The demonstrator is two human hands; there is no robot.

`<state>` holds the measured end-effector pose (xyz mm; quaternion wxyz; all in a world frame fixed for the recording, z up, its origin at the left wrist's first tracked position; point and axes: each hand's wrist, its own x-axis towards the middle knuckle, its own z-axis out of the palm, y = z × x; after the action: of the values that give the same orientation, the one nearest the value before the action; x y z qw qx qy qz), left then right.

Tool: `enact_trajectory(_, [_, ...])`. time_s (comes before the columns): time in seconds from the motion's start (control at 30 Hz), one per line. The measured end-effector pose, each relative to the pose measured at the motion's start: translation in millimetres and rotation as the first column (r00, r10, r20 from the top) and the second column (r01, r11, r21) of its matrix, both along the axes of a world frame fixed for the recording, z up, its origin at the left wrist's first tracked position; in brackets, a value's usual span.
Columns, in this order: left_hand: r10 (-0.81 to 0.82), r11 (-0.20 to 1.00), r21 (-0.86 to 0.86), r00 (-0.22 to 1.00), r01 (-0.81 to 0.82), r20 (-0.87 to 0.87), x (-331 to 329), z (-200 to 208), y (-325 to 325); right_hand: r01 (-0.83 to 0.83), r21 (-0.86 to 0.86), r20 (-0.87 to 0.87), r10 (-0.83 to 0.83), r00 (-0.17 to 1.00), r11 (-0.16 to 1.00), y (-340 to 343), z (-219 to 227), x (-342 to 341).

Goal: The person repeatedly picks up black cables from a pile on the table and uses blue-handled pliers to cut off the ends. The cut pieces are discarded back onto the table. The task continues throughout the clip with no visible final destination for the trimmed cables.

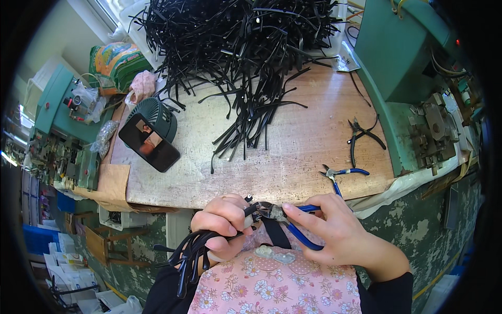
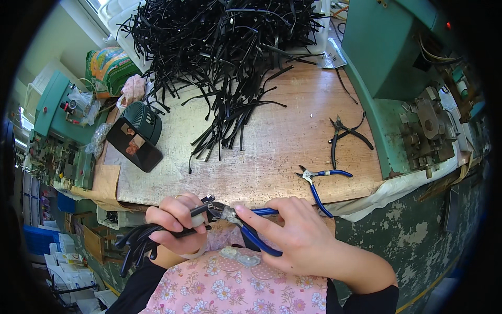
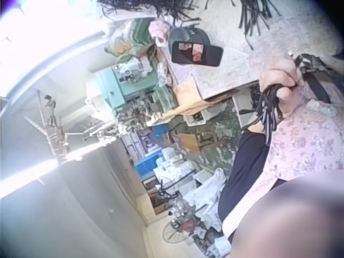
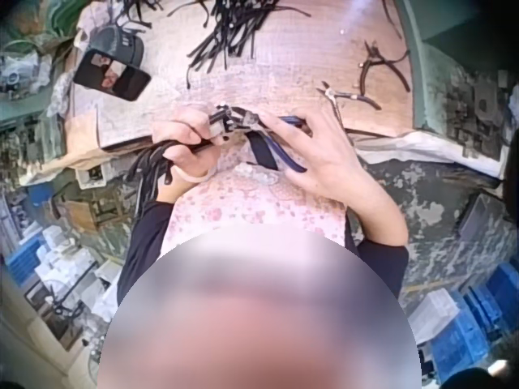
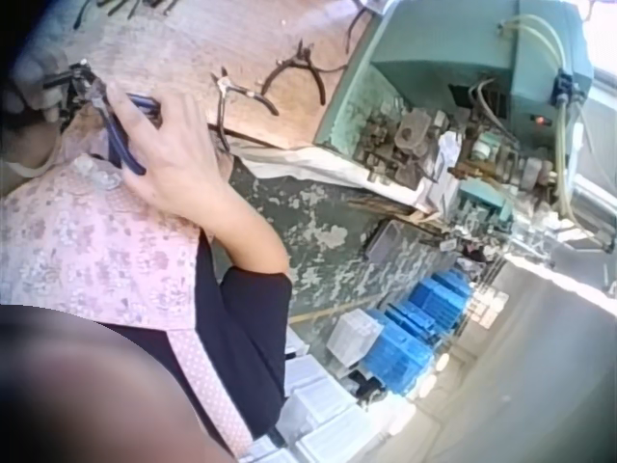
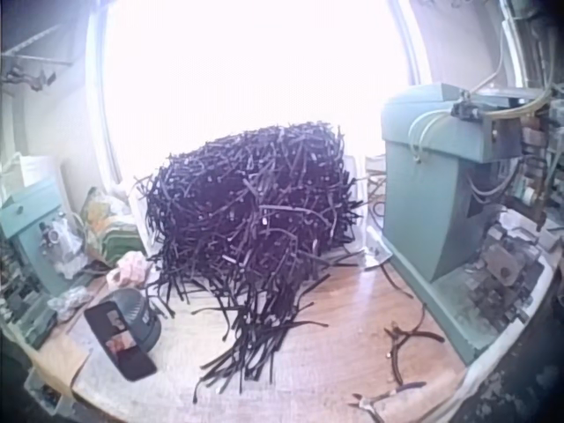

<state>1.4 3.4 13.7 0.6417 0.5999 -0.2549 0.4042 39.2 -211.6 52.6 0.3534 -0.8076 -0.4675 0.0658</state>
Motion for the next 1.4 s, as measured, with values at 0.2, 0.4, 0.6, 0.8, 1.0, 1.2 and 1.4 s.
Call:
enact_trajectory(0.2, [-0.449, 0.866, -0.381, 0.840, 0.324, -0.305, 2.5, 17.9, 13.3, 0.025, -0.059, 0.012, -0.024, 1.000, 0.998, -4.4, -4.7, -1.5])
enact_trajectory(0.4, [-0.699, 0.667, -0.545, 0.680, 0.508, -0.221, 15.4, 19.4, 22.4, 0.053, 0.232, -0.148, -0.019, 0.989, 0.971, -4.5, -7.8, -4.1])
enact_trajectory(0.6, [-0.805, 0.555, -0.554, 0.568, 0.620, -0.171, 22.9, 13.1, 27.8, 0.046, 0.028, 0.280, -0.052, 0.959, 0.999, -1.1, 5.7, -3.1])
enact_trajectory(0.8, [-0.818, 0.554, -0.482, 0.553, 0.679, -0.161, 25.8, 9.9, 31.3, 0.056, 0.012, 0.316, -0.057, 0.947, 0.998, 0.9, 8.3, -2.3])
enact_trajectory(1.0, [-0.807, 0.575, -0.402, 0.576, 0.713, -0.133, 28.1, 5.5, 32.3, -0.008, -0.046, 0.103, 0.013, 0.995, 0.999, -3.2, 8.6, -1.0])
enact_trajectory(1.2, [-0.844, 0.493, -0.505, 0.530, 0.709, -0.080, 24.9, 4.2, 28.7, 0.002, 0.193, 0.056, -0.013, 0.998, 0.981, 4.4, -23.1, -9.7])
enact_trajectory(1.4, [-0.888, 0.420, -0.521, 0.455, 0.743, -0.067, 29.0, 1.3, 29.5, -0.011, 0.360, 0.143, -0.043, 0.989, 0.933, 3.1, -15.8, -4.3])
